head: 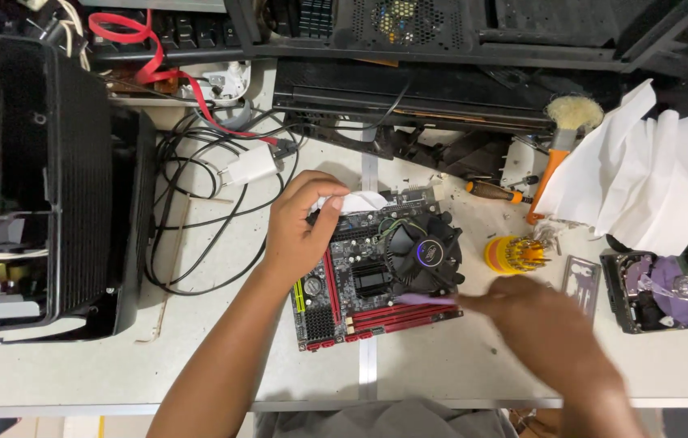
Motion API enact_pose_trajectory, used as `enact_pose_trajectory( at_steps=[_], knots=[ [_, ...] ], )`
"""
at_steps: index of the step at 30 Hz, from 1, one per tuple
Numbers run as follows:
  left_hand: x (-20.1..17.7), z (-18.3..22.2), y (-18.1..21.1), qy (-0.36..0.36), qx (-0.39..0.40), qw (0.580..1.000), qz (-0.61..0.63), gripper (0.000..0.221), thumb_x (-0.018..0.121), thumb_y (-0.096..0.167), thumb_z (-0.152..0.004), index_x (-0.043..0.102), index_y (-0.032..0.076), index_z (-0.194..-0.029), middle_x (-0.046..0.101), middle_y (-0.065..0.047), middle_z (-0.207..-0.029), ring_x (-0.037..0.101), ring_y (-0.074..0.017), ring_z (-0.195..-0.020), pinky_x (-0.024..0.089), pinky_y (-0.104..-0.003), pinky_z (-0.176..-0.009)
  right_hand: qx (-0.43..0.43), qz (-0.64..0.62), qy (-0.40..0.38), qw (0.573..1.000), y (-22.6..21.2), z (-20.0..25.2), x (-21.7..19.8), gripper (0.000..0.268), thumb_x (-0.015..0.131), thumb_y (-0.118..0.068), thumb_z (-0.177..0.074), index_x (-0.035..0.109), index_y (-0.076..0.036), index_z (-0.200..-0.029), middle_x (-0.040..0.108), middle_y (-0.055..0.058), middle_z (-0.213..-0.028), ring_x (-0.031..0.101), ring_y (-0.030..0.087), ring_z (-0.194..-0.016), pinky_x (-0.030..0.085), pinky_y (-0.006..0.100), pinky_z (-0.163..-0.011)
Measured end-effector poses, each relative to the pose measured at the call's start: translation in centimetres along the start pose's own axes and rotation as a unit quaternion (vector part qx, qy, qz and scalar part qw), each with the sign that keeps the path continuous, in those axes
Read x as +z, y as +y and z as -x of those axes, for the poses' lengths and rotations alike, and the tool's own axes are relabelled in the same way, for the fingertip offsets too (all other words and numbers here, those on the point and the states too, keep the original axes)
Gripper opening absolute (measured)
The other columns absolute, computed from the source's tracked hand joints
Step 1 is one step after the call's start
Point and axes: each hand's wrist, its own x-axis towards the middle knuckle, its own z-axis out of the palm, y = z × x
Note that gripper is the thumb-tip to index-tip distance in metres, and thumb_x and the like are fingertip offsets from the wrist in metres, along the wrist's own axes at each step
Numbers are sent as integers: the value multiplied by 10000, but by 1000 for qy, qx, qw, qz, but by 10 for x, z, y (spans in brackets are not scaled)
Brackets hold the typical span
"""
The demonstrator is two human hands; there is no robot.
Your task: Cleaning a computer motherboard using a toothbrush and paper towels on a repair bench
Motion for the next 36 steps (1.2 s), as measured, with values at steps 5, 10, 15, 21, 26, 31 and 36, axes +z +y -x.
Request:
enact_pose_trajectory(
  at_steps=[5, 10, 15, 21, 26, 31, 36],
  knots=[
    [-1, 0, 0, 0, 12, 1000, -4, 151, 575, 98, -1021, 710, 40, -1057, 679, -99, -1048, 678, -233, -1002, 536, -331, -912, -35, -43, 51, 997, 8, 7, 6, 626, 650, -136, -849, 652, -569, -1302, 705, -112, -1015, 707, 194, -914, 613, 437, -657],
    [0, -1, -3, 0, 52, 999, -4, 141, 575, 63, -1012, 703, 14, -1043, 679, -123, -1022, 680, -260, -987, 563, -353, -886, 7, -79, 102, 992, 52, 33, 23, 400, 597, -307, -935, 724, -565, -1213, 698, -193, -988, 717, 93, -844, 566, 347, -649],
    [0, 1, -7, 0, 52, 999, -14, 151, 573, 83, -1015, 707, 24, -1050, 683, -125, -1034, 689, -254, -981, 568, -347, -890, 55, -113, 84, 989, 72, 52, 44, 535, 566, -229, -937, 666, -612, -1297, 726, -179, -1029, 724, 97, -934, 573, 330, -743],
    [0, 0, -1, -2, 30, 1000, -10, 159, 575, 80, -1013, 711, 5, -1047, 683, -131, -1035, 687, -252, -980, 563, -341, -894, 28, -193, 142, 970, 81, 59, 54, 465, 573, -247, -935, 722, -509, -1290, 734, -122, -962, 722, 133, -877, 548, 325, -729],
    [0, 0, -3, 1, 37, 999, -24, 155, 576, 75, -1018, 711, 4, -1042, 687, -139, -1025, 687, -257, -969, 565, -343, -882, 3, -140, 206, 969, 53, 32, 60, 440, 662, -212, -882, 744, -479, -1223, 698, -106, -945, 691, 136, -824, 553, 345, -654],
    [-1, 0, -1, 1, 28, 999, -23, 153, 572, 75, -1019, 706, 5, -1038, 679, -134, -1018, 683, -249, -952, 551, -332, -877, 20, -193, 190, 962, 51, 28, 64, 364, 631, -242, -933, 761, -430, -1215, 692, -58, -925, 682, 179, -842, 523, 365, -663],
    [-1, -1, -2, 7, 40, 999, -26, 142, 574, 71, -1020, 698, 3, -1034, 679, -134, -1003, 674, -255, -946, 546, -342, -864, 180, -71, 58, 979, 68, 57, 23, 360, 552, -410, -954, 675, -602, -1232, 711, -170, -1083, 731, 122, -959, 599, 393, -673]
  ],
)
